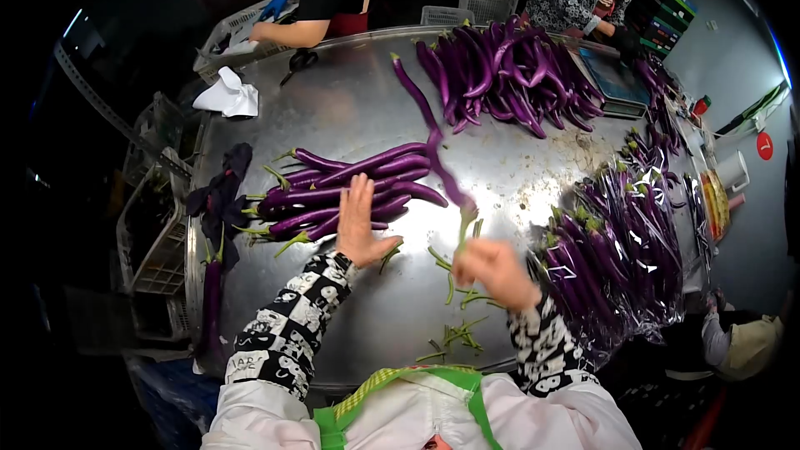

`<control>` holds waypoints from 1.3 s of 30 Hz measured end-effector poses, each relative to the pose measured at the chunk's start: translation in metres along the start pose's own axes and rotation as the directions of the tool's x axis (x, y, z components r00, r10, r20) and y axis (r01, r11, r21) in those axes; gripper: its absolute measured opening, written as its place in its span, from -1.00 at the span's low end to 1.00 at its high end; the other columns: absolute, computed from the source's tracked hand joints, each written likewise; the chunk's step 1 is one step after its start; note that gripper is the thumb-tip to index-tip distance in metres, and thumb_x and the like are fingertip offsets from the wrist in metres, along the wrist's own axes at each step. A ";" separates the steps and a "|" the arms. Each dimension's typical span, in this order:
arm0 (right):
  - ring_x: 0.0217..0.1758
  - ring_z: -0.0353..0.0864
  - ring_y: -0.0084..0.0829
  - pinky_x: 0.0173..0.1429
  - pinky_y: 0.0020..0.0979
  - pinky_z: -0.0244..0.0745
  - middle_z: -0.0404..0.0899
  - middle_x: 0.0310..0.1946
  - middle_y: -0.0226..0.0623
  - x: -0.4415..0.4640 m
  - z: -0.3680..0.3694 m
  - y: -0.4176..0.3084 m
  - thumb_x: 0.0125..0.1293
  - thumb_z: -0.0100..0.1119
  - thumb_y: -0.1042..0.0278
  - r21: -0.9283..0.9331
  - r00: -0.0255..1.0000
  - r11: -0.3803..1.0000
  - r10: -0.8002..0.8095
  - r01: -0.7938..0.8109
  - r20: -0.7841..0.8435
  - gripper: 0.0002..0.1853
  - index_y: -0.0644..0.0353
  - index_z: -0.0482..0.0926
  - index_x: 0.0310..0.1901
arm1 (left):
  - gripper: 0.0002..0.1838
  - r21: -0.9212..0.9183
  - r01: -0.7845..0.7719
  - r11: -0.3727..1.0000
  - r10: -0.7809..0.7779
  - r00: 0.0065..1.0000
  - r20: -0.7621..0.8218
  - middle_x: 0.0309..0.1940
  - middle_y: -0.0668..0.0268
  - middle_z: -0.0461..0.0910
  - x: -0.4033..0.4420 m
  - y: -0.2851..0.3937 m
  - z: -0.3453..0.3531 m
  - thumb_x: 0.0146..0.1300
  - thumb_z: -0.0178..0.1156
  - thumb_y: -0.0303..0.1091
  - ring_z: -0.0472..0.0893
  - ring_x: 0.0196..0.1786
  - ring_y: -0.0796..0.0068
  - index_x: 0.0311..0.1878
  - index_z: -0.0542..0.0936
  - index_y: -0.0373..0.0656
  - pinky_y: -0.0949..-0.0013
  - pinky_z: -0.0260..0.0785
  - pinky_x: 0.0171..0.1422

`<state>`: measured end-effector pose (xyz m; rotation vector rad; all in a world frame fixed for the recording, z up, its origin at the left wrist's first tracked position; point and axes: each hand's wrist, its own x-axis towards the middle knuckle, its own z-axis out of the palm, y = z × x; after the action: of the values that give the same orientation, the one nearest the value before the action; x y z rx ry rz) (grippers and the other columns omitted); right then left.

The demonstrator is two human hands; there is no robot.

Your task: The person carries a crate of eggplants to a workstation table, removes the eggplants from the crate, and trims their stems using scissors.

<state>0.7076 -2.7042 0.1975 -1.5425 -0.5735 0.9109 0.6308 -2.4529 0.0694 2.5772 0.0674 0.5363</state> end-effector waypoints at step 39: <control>-0.19 0.57 -0.12 -0.12 -0.20 0.47 0.54 -0.23 -0.06 -0.093 -0.040 0.117 0.19 0.27 0.36 -0.675 0.737 0.683 -0.298 -0.279 -0.606 -0.59 0.33 0.46 0.04 | -0.01 0.396 0.225 0.890 -0.246 0.969 0.005 0.40 -0.01 0.07 -0.040 -0.040 -0.007 -0.03 0.42 0.03 -0.04 0.50 -0.03 0.40 0.18 -0.22 -0.10 -0.10 0.47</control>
<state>0.6709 -2.8226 0.1051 -2.4477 -0.4027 -0.0310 0.5935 -2.4211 0.0410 2.9127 0.5130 0.3895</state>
